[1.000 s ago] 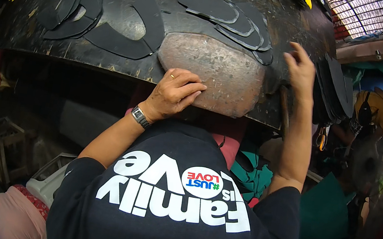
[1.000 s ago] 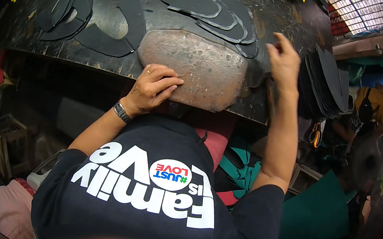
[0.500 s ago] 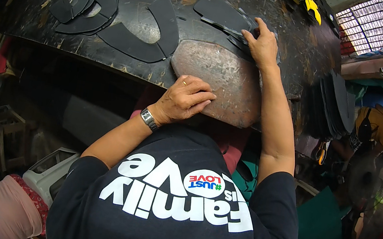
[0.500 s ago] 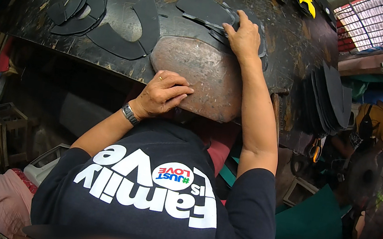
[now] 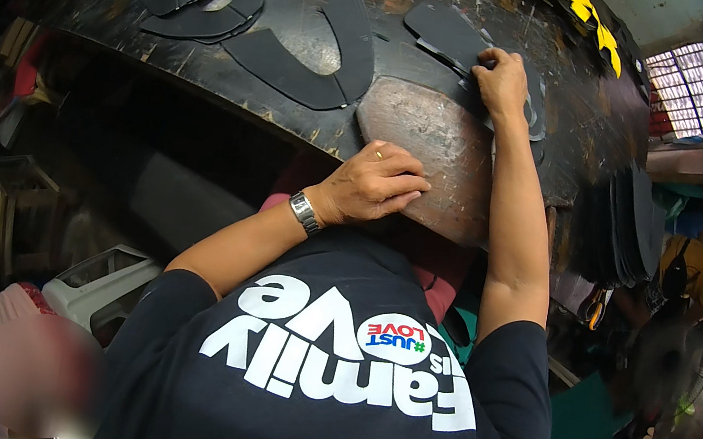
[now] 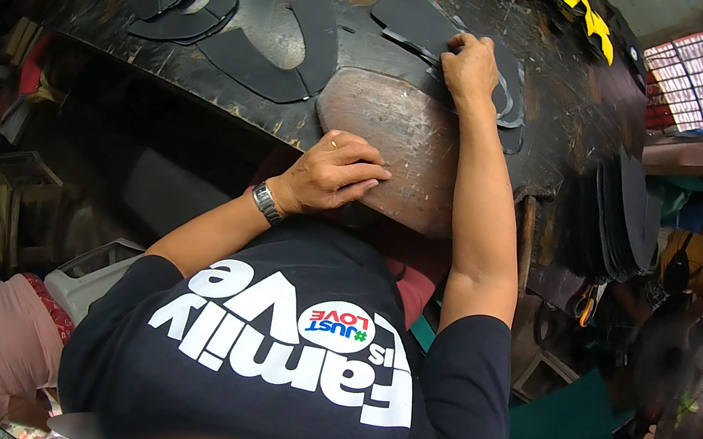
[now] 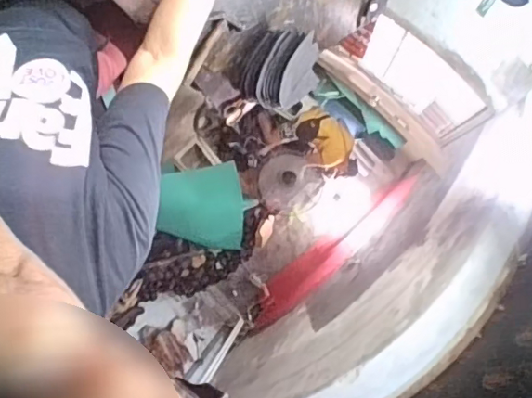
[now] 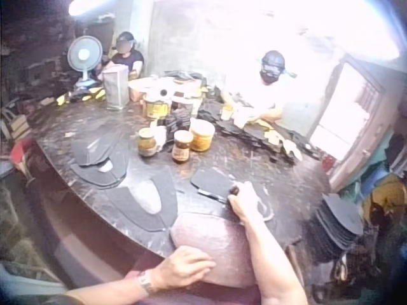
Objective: The person repeatedly picks up black rubber pieces, aligns them on a curved wooden block, and uses a hammer to press and shape the edges. The person stacks the shaped pieces on the table between cycles.
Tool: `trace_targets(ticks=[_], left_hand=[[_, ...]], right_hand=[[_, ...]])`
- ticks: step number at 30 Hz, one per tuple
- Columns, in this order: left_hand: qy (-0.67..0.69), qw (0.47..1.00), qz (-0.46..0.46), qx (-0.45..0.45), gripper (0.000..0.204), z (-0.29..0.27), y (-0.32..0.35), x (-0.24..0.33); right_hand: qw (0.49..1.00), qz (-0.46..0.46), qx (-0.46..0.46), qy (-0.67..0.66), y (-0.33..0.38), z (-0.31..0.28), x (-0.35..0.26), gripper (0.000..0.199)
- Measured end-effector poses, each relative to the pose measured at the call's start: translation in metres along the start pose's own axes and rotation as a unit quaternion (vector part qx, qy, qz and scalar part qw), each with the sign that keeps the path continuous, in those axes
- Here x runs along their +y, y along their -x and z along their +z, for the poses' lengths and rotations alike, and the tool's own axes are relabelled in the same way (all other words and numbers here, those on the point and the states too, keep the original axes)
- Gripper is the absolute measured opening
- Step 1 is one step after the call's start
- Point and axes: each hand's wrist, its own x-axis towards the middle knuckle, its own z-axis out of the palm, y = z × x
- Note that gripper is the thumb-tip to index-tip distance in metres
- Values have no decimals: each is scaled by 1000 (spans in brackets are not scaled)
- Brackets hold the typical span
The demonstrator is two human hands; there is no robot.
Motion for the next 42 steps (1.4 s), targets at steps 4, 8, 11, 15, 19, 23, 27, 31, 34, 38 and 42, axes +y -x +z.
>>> trace_targets(ticks=[4, 8, 11, 15, 19, 23, 27, 31, 34, 38, 42], left_hand=[[5, 1000, -5, -3, 22, 1, 1, 1], [5, 1000, -6, -5, 23, 1, 1, 1], [7, 1000, -5, -5, 23, 0, 0, 1], [34, 999, -12, -14, 23, -5, -4, 3], [70, 996, -57, 0, 24, -24, -9, 5], [-75, 985, -139, 69, 28, -53, -16, -12], [-285, 927, -237, 55, 50, -68, -18, -40], [-258, 920, -295, -3, 58, -72, -11, -55], [-208, 930, -303, 27, 53, -74, -9, -60], [-200, 933, -301, 12, 45, -77, -12, -63], [-132, 938, -322, 15, 41, -81, -16, -64]], right_hand=[[997, -22, 75, 1, 3, 3, 1, 61], [998, 2, 43, 54, -7, 0, 6, 69], [998, 23, 49, 29, -18, -2, 14, 54], [997, 52, 6, -62, -21, -2, 29, 31], [987, 49, 31, -148, -8, -2, 32, 27], [996, 2, 61, -63, 15, -2, 15, 57], [994, -57, 84, 35, 27, -2, -7, 66], [996, -44, 64, 36, 27, 2, -16, 68], [994, -47, 71, 65, 27, 11, -14, 69], [989, -48, 139, 12, 26, 23, -10, 72], [982, 19, 85, -166, 22, 17, -8, 72]])
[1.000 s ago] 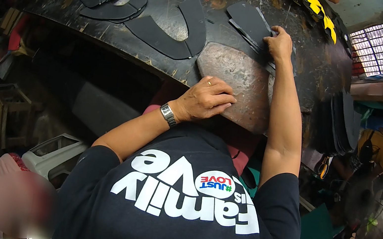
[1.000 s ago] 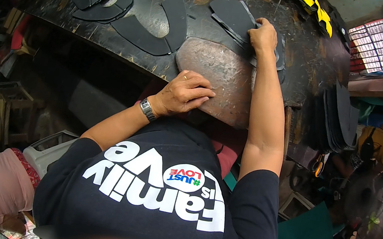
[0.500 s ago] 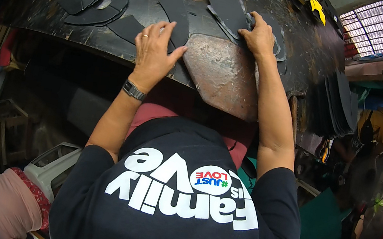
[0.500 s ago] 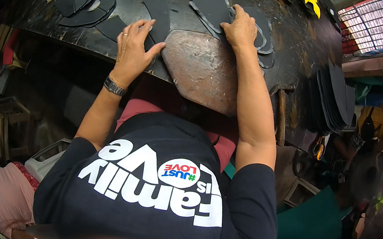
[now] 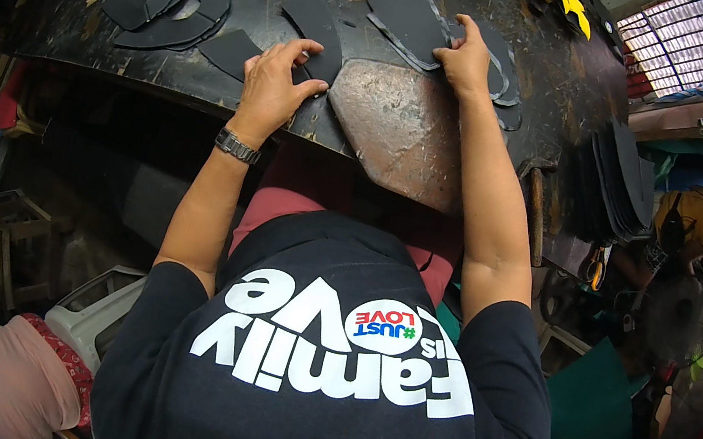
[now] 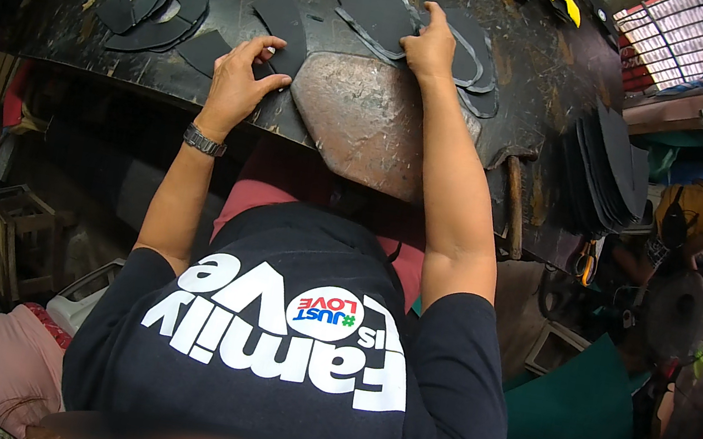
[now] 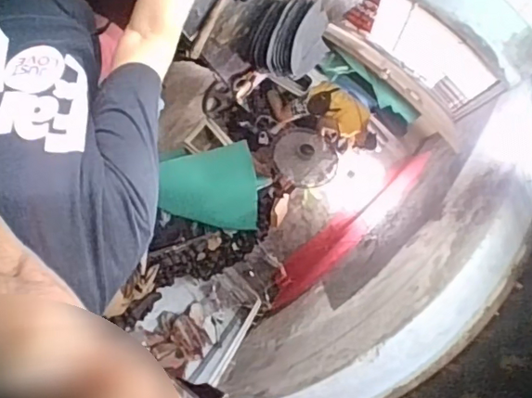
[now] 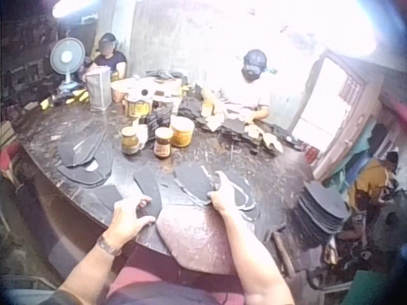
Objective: The person repeatedly picks up black rubber pieces, aligns them on a curved wooden block, and uses a hammer to press and shape the edges. The person stacks the shaped pieces on the table between cycles.
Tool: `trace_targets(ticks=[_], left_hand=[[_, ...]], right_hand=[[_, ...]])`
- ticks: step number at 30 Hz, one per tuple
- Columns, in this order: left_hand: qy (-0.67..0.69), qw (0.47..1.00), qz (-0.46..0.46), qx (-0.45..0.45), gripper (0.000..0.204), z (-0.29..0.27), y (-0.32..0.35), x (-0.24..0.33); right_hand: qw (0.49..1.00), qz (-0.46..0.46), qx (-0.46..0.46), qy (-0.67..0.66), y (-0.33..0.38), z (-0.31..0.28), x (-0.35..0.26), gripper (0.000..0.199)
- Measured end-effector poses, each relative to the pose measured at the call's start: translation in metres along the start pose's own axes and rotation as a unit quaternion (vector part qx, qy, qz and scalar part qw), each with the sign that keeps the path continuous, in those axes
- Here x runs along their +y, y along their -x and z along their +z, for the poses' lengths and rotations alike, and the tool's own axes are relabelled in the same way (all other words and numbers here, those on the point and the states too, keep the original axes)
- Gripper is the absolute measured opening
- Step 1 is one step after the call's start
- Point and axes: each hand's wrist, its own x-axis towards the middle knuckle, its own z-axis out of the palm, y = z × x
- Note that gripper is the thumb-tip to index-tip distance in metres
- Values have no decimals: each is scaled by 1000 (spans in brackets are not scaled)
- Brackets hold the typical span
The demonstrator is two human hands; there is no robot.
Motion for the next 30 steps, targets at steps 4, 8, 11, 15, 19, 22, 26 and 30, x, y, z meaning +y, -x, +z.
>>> trace_targets(ticks=[4, 8, 11, 15, 19, 22, 26, 30], left_hand=[[50, 997, 55, 35, 34, -3, 4, 1], [124, 986, 85, 77, 25, -12, 8, 9], [162, 976, 118, 83, 21, -21, 12, 28], [153, 971, 183, 18, 21, -29, 19, 65], [124, 954, 270, -49, 21, -26, 27, 98], [121, 937, 305, -119, 21, -18, 41, 113], [109, 917, 356, -142, 27, -4, 58, 124], [146, 949, 280, -23, 32, -4, 66, 117]], right_hand=[[924, 61, -1, -377, 12, -28, -6, 79], [883, 72, 3, -463, 70, -61, -14, 80], [912, 115, -29, -392, 132, -79, -22, 78], [993, 44, -90, -65, 187, -86, -33, 74], [997, 38, -67, -13, 197, -96, -36, 66], [885, 143, -71, -438, 198, -103, -32, 58], [844, 104, -234, -470, 213, -107, -24, 31], [798, 136, -163, -563, 221, -112, -16, 25]])
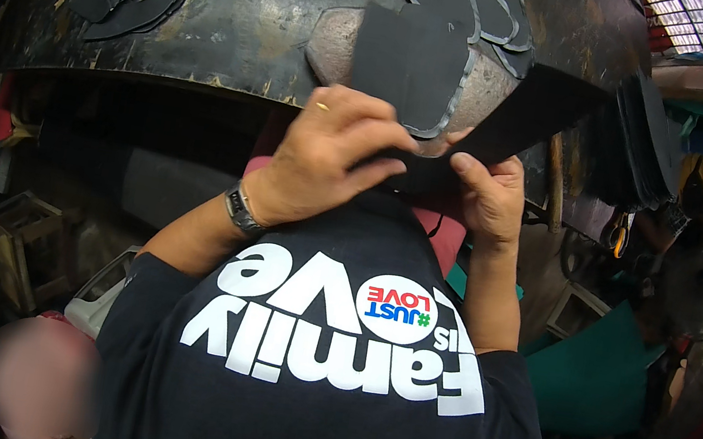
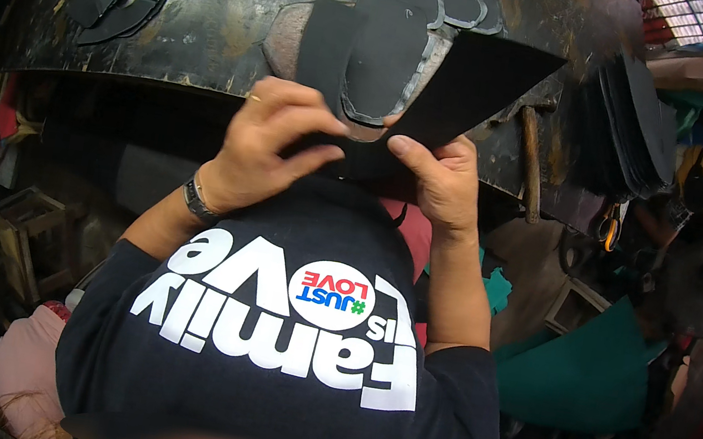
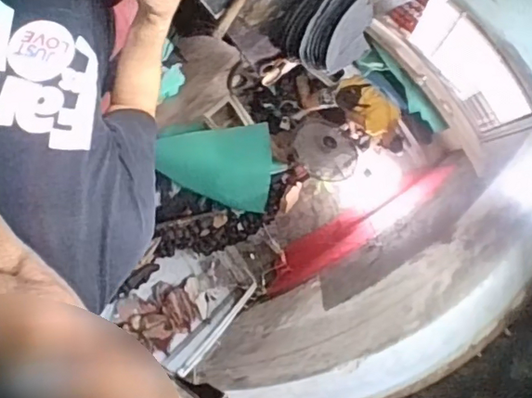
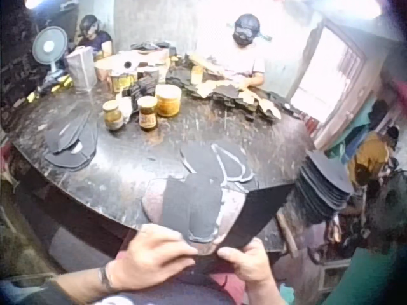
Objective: The person repeatedly picks up black rubber pieces, aligns them on a curved wooden block, and uses a hammer to press and shape the edges. The person stacks the shaped pieces on the table between cycles.
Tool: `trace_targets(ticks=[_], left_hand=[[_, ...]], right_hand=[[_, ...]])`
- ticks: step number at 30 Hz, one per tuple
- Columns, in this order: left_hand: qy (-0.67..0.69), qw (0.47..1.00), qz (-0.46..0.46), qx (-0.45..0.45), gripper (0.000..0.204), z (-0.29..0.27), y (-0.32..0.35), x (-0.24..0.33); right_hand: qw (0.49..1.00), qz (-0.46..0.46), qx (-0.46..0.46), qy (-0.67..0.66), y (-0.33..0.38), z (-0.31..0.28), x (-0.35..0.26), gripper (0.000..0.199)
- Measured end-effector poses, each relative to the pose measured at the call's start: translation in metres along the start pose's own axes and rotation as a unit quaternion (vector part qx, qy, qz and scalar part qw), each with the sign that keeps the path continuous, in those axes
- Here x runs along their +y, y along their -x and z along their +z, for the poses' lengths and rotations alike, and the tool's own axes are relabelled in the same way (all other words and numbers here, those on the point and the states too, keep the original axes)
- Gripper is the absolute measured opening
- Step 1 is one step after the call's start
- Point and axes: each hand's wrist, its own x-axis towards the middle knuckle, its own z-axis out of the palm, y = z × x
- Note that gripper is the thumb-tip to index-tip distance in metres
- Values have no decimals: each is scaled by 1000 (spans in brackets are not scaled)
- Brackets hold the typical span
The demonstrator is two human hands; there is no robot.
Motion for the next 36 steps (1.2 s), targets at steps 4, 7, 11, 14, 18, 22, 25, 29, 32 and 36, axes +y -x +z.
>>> trace_targets(ticks=[4, 7, 11, 14, 18, 22, 25, 29, 32, 36], left_hand=[[147, 892, -381, -194, 26, -20, 15, -12], [317, 861, -387, -87, 23, -4, 24, -11], [369, 843, -388, -39, 22, 7, 22, -18], [256, 916, -303, -53, 17, 12, 12, -30], [131, 953, -262, -81, 19, 17, 3, -39], [150, 949, -262, -90, 25, 22, -1, -43], [139, 949, -263, -109, 26, 23, -2, -45], [122, 943, -286, -123, 33, 22, -4, -43], [107, 923, -331, -165, 32, 17, -5, -39], [107, 939, -296, -140, 32, 17, -8, -37]], right_hand=[[1000, 4, -14, -12, 6, -5, -5, 25], [998, 54, -19, 34, 5, -1, -4, 25], [991, 13, 49, 123, 0, 6, 2, 21], [968, -14, 83, 236, -5, 5, 3, 22], [913, -92, 53, 393, -13, -4, 2, 26], [901, -139, 42, 408, -23, -13, 6, 29], [892, -138, 14, 429, -26, -19, 8, 34], [887, -106, 20, 448, -26, -21, 6, 35], [889, -101, 26, 446, -26, -18, 4, 33], [887, -92, 37, 452, -27, -14, 3, 32]])
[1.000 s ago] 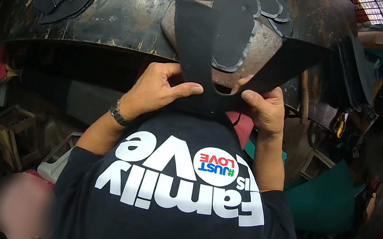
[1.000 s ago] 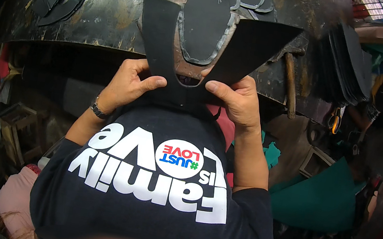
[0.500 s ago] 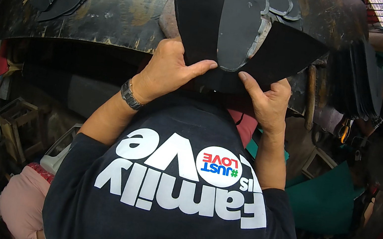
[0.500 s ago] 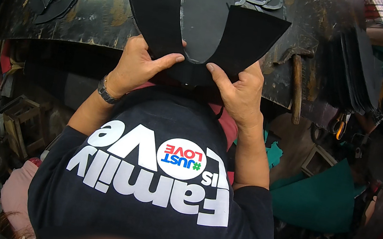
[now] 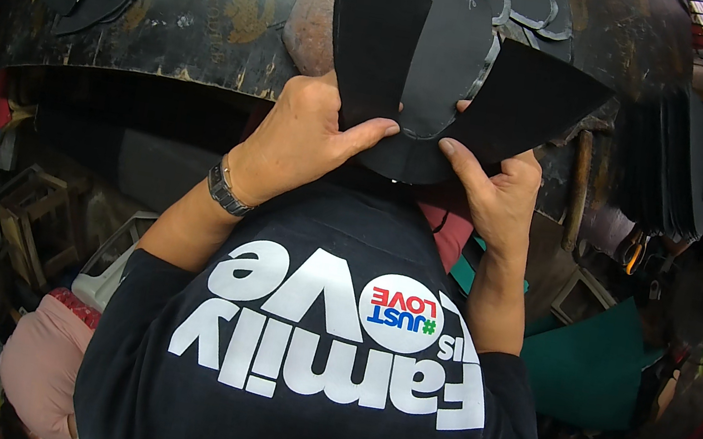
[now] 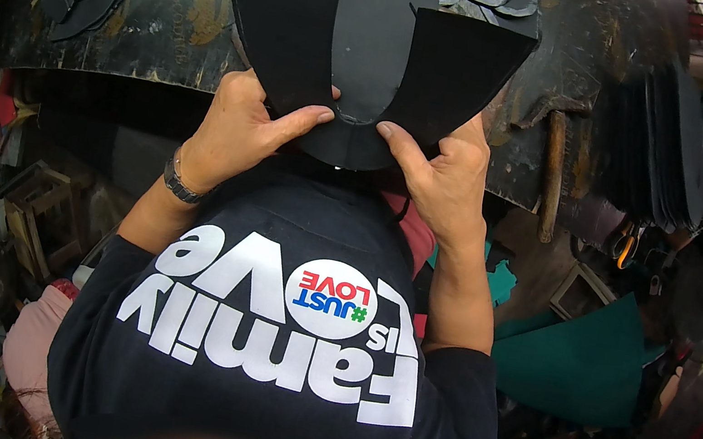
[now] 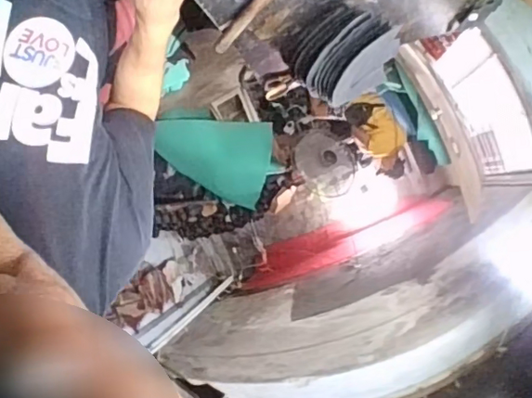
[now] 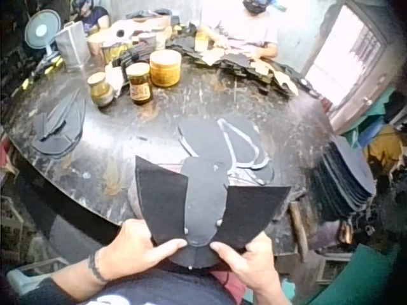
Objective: The person repeatedly picks up black rubber pieces, aligns them on a curved wooden block, and uses a hammer to press and shape the edges. The person stacks the shaped pieces on the table between cycles.
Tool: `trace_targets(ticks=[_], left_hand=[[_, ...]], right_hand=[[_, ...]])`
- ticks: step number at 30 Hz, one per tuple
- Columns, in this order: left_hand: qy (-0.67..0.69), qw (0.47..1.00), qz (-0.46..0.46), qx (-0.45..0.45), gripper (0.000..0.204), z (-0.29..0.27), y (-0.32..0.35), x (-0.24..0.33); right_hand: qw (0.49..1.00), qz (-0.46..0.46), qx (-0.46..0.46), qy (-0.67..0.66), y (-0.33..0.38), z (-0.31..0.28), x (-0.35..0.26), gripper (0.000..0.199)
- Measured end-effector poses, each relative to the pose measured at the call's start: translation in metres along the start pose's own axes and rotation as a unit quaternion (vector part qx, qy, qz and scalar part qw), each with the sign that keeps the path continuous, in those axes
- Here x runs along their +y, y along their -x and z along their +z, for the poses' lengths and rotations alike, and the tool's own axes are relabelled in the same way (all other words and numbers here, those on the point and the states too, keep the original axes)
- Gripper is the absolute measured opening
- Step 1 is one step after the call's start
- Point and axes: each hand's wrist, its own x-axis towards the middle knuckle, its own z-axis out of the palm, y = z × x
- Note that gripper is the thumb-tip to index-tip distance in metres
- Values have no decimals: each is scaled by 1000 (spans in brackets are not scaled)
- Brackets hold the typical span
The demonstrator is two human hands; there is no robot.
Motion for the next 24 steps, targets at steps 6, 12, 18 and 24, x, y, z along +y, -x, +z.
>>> trace_targets(ticks=[6, 12, 18, 24], left_hand=[[4, 1000, 2, -3, 30, 0, -1, -3], [7, 1000, 2, -7, 27, 0, -2, -5], [28, 1000, -7, -6, 29, 0, -3, -3], [31, 999, -8, 0, 30, 1, -3, -3]], right_hand=[[1000, 21, -2, -2, 0, 0, -1, 30], [999, 28, -6, 13, -1, 2, -5, 32], [997, 56, 40, -19, 0, 8, -8, 21], [998, 47, 31, 1, -1, 8, -7, 25]])
